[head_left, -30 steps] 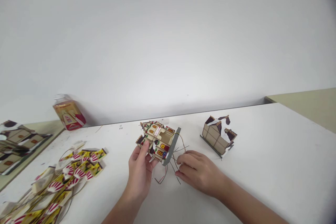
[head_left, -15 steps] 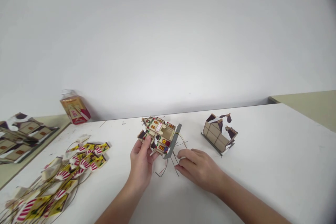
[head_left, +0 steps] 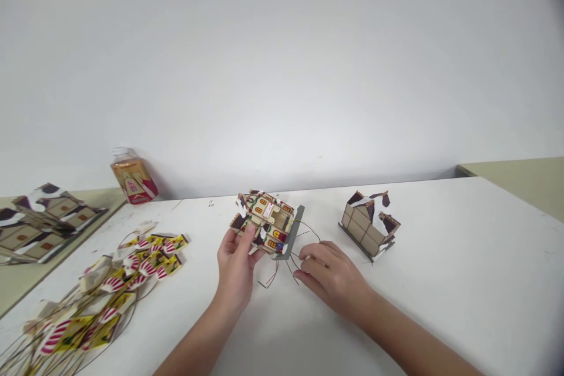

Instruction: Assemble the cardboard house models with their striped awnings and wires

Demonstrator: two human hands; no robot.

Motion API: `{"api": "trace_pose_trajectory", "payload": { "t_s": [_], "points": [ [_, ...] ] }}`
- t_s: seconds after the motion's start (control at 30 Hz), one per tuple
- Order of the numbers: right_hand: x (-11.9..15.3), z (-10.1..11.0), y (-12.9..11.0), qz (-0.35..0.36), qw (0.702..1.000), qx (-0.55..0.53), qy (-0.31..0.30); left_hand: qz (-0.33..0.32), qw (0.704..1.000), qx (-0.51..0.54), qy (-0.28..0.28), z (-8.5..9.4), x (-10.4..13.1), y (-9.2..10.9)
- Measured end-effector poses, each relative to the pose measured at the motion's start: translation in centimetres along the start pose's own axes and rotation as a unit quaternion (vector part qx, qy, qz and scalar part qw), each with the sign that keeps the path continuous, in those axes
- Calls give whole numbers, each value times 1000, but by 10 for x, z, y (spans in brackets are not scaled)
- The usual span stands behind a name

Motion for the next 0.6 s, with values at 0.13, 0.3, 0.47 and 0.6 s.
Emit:
{"api": "trace_pose_trajectory", "payload": {
  "t_s": [0.13,0.3,0.47,0.6],
  "points": [
    [0,-4,5,-5,1000,-5,-20,-3,1000,-4,-1,0,1,-1],
    [4,-15,15,-23,998,31,-53,27,1000,9,0,-1,2,-2],
    [12,-22,24,-35,993,70,-93,41,999,16,17,1,1,-3],
    [16,-29,20,-17,989,73,-129,44,998,22,26,3,0,-4]
  ]
}}
Point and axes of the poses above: each hand's wrist, its own x-axis away from the middle knuckle, its own z-axis out of the back of the hand, y = z × x, the point moved 6 cm from there along -x, towards the middle knuckle
